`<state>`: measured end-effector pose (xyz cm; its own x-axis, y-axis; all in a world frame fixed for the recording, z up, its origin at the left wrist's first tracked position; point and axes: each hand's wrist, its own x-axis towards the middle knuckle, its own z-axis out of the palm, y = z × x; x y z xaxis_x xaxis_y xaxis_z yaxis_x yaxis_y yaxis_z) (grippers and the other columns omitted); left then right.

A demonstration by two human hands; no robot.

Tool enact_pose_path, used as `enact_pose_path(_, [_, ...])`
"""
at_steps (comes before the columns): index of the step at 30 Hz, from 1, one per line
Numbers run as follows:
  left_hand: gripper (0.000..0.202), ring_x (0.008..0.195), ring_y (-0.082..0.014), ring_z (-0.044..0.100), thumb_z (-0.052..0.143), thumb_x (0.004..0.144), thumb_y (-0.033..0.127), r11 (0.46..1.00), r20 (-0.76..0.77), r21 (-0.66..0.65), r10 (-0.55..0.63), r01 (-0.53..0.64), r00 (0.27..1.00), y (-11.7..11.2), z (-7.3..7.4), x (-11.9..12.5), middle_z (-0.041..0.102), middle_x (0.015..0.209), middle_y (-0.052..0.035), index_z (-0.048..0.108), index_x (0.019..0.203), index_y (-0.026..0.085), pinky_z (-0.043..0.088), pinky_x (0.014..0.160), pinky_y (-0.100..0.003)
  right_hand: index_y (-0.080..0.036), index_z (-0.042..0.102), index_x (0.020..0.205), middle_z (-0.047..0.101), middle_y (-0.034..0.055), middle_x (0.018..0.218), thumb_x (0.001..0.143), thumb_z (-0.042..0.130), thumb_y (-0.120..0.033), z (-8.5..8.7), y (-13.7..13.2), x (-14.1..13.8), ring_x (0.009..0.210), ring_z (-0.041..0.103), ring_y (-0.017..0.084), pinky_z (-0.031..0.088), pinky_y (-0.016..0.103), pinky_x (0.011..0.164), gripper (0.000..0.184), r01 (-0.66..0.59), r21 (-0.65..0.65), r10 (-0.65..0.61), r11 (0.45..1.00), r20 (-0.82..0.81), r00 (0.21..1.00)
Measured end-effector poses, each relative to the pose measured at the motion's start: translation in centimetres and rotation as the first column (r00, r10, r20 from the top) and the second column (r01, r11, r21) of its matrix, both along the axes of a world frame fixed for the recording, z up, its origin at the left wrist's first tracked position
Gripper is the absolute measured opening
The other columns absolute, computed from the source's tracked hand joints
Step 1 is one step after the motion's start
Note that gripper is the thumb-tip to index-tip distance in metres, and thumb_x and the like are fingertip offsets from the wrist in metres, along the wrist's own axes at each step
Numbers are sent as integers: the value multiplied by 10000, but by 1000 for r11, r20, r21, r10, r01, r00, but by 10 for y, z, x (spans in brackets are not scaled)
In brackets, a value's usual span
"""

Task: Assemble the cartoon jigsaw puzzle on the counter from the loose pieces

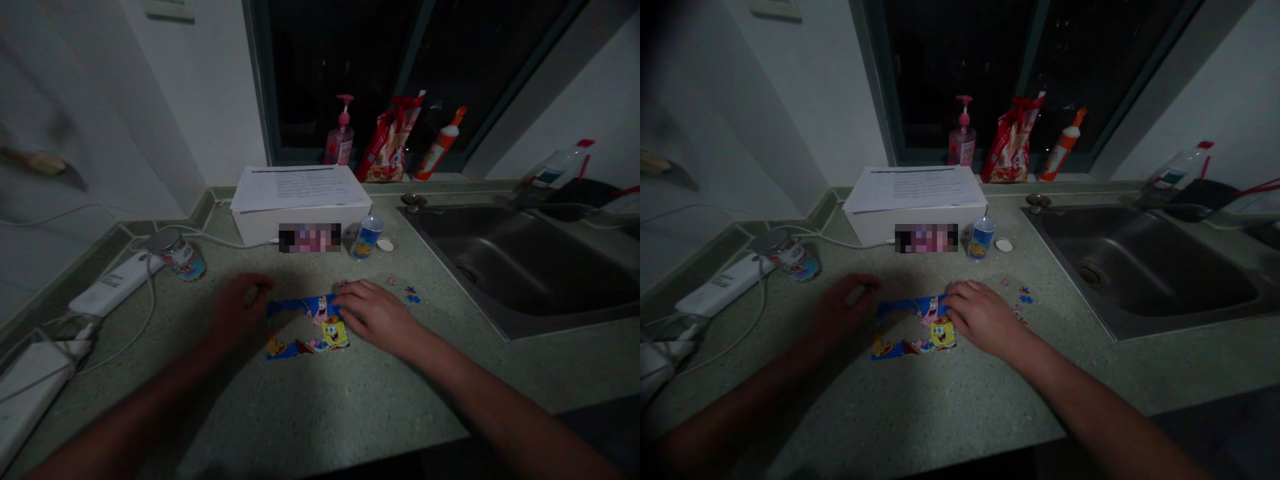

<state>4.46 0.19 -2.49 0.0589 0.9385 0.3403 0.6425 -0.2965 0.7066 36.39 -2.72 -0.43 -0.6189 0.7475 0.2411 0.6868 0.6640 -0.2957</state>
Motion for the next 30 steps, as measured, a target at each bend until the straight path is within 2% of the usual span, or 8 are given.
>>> enact_pose_path(4, [196,958,-289,767,634,812,384,984,173,-149,123,-97,977,15,-4,-10,829,939,-45,752,902,256,589,972,-440,-212,747,1241,761,114,1254,1078,574,-215,3,10,15,1164,697,287,578,498,1007,239,89,29,-90,996,12,996])
enact_pose_path(8, [253,960,-283,769,682,764,409,964,294,-215,219,-158,930,20,-10,-9,829,944,-60,748,928,229,588,973,-442,-218,771,1202,781,114,1185,1064,580,-224,5,19,32,1114,711,295,584,506,999,236,179,65,-181,982,30,983])
enact_pose_path(15, [248,971,-274,767,692,772,418,968,324,-214,197,-131,925,16,-11,-6,820,943,-53,756,925,233,584,996,-437,-216,779,1224,782,116,1216,1049,575,-243,5,27,52,1141,721,307,578,517,1036,270,272,86,-280,958,96,955])
enact_pose_path(23, [244,973,-290,768,698,776,415,967,328,-222,195,-125,924,14,-10,-4,826,951,-68,748,928,231,580,989,-469,-191,788,1198,789,136,1196,1042,588,-233,9,28,59,1129,731,324,582,534,1031,257,297,48,-301,954,158,940])
enact_pose_path(30, [236,967,-282,766,692,774,413,963,316,-242,198,-123,928,14,-8,-3,824,946,-62,743,915,231,585,974,-446,-200,819,1158,814,129,1165,1031,597,-195,6,30,67,1084,753,316,587,513,1013,255,297,-6,-291,955,182,939])
